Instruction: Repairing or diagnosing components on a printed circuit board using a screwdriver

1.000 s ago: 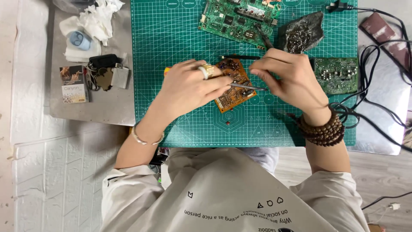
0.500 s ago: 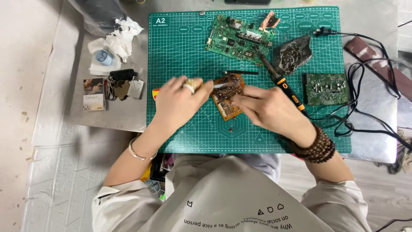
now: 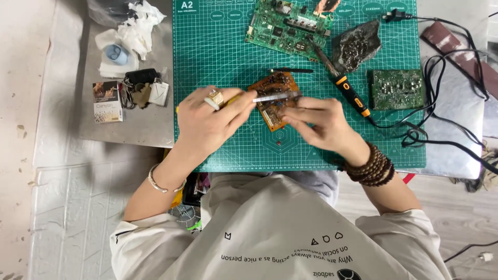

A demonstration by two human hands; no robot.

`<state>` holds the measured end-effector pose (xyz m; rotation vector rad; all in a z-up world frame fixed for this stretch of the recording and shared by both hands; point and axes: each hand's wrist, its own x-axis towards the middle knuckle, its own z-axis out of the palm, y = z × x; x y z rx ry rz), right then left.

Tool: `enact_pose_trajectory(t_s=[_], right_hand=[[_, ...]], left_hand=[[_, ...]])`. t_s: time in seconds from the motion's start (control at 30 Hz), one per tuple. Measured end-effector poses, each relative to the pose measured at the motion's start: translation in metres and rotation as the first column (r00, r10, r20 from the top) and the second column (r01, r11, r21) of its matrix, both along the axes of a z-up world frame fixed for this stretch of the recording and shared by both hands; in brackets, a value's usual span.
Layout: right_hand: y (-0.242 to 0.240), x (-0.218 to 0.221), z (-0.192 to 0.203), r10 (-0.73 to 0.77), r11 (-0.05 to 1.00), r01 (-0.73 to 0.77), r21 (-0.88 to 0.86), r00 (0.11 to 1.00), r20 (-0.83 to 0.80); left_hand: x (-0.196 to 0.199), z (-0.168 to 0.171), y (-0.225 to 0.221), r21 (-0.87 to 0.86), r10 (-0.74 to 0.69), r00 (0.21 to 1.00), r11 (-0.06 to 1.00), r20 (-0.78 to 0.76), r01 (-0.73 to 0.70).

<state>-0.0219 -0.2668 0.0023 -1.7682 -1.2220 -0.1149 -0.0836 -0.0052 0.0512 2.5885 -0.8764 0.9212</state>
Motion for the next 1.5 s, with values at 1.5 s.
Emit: enact_pose_trajectory(t_s=[1.5], right_hand=[[-0.008,-0.023,-0.019,0.039,0.982,0.018,0.188,0.954,-0.297]], left_hand=[[-0.021,-0.009,-0.009,-0.418,-0.324,0.904,0.889,-0.28,0.189]])
